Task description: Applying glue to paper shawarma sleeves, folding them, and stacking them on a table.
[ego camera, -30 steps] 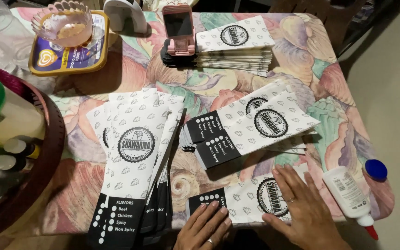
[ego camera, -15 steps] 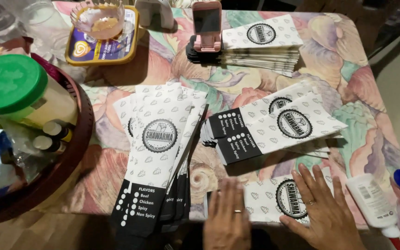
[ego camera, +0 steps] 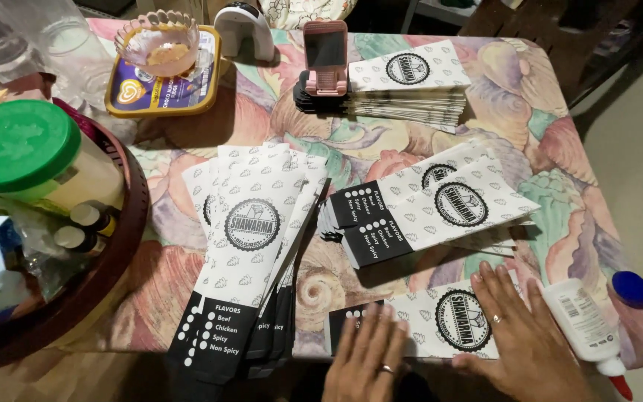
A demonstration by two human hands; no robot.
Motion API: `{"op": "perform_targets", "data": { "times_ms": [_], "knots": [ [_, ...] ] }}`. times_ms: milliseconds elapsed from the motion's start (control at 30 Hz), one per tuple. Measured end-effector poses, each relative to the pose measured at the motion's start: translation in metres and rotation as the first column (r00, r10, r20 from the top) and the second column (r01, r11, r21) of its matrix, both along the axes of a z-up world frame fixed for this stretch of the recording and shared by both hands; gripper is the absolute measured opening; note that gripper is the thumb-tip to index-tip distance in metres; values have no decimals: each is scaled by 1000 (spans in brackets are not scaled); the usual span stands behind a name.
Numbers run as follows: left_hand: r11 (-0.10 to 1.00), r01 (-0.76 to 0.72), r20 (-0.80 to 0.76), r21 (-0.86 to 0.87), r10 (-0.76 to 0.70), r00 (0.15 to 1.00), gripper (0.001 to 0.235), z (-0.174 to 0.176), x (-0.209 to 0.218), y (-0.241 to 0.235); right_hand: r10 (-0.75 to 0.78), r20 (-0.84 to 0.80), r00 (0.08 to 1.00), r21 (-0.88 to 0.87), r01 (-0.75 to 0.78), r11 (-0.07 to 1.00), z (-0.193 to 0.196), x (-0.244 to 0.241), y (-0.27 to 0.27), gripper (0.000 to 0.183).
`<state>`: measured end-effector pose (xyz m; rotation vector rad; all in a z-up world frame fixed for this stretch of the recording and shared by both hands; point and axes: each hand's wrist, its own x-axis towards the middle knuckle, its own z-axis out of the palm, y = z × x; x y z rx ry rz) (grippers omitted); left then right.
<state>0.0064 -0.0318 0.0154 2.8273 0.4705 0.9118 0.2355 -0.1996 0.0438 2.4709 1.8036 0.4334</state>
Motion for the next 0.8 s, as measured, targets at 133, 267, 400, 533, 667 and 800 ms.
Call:
{"op": "perform_targets", "data": {
  "times_ms": [133,267,400,533,667,800],
  "knots": [
    [986,165,302,34,-168,938,19,-6,10,7,-341,-60,938,-181,325,928,17,18,5,78],
    [985,107,351,135,-149,924,25,43,-7,25,-736,-174,654,-337,662,669,70,13,43,61],
    [790,-205,19,-578,264,964,35,79,-46,57,-144,62,988,315,118,942,48,41,59,39],
    [571,-458,80,-681,680,729,37,99,-78,98,21,-172,985,301,32,953,51,32,94,74],
    [644,-636,140,-425,741,657,39,73,-86,129,141,-15,990,456,-118,882,47,18,76,66],
    [627,-773,-3,99,777,630,38,59,-77,137,150,-28,988,416,-125,901,30,-21,35,57]
  ]
}}
